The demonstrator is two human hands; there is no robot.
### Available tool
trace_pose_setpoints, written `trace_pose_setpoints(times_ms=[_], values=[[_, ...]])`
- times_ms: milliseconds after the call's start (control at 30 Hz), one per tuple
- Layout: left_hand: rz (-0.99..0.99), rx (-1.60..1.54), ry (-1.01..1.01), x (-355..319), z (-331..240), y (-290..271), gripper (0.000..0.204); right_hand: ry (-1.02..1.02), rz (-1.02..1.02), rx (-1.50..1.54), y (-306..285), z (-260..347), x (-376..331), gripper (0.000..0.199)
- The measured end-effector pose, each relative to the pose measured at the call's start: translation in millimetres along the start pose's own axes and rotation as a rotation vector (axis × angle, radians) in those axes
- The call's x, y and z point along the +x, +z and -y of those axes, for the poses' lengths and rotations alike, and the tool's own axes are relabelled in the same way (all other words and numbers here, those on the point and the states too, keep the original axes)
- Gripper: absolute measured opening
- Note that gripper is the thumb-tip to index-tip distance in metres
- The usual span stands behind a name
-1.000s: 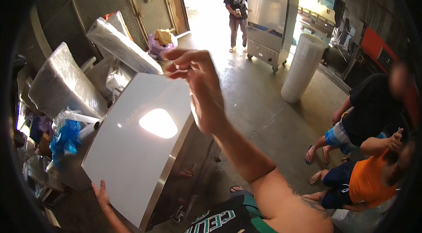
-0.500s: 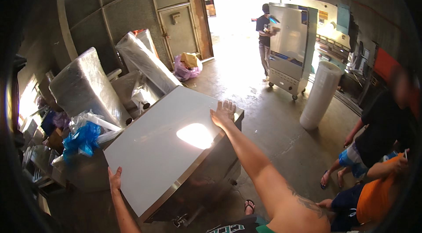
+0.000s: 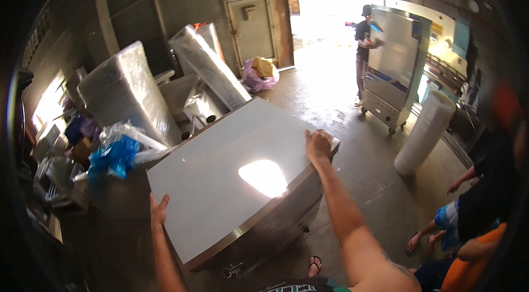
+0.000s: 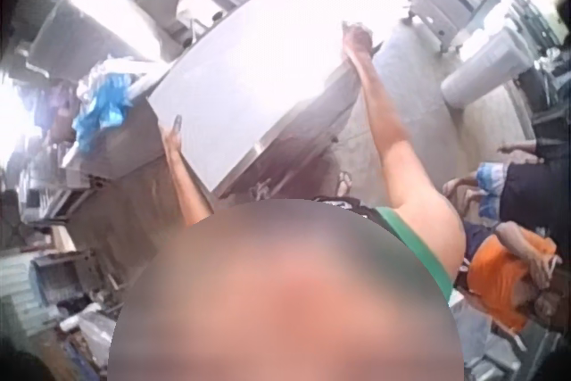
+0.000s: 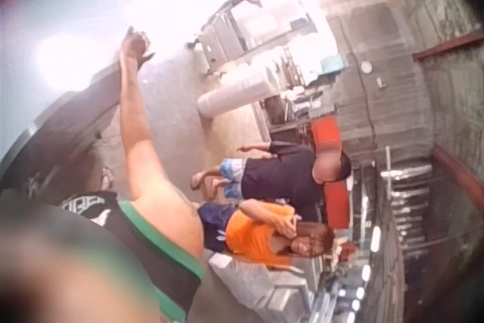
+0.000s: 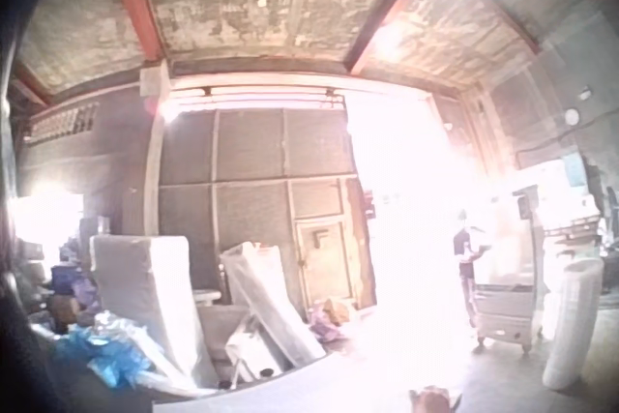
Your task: The person carries a white appliance into a workshop and places it on the floor. They then pick up several teal perforated trays and a metal tray, placing them inside the appliance one by one. Finally, they wipe the top surface of the appliance with a cloth.
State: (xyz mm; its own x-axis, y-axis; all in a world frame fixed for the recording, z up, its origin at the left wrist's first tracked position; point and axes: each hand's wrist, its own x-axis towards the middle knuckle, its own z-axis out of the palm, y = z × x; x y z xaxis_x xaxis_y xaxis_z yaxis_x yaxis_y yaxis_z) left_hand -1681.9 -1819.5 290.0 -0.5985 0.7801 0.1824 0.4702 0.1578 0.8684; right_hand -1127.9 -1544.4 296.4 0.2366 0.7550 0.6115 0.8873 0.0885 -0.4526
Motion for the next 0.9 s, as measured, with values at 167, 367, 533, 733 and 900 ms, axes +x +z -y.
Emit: trace_pose_setpoints(times_ms=[167, 367, 533, 733, 900], values=[[-0.015, -0.044, 0.008, 5.8, -17.2, 25.0, 0.107, -0.018, 0.078, 0.017, 4.4, -22.1, 22.0, 0.049], [-0.016, -0.027, -0.045, 9.6, -43.0, 55.3, 0.110, 0.049, 0.087, 0.025, 2.3, -40.9, 45.7, 0.050], [-0.008, -0.025, -0.056, 16.2, -55.3, 82.5, 0.110, 0.090, 0.132, 0.010, 5.7, -61.6, 67.0, 0.052], [-0.014, -0.010, -0.032, 25.8, -66.3, 124.3, 0.110, 0.120, 0.134, 0.003, 11.2, -90.6, 97.0, 0.053], [0.003, -0.003, -0.041, 27.5, -75.9, 150.8, 0.109, 0.142, 0.164, 0.004, 13.7, -112.5, 120.1, 0.059]])
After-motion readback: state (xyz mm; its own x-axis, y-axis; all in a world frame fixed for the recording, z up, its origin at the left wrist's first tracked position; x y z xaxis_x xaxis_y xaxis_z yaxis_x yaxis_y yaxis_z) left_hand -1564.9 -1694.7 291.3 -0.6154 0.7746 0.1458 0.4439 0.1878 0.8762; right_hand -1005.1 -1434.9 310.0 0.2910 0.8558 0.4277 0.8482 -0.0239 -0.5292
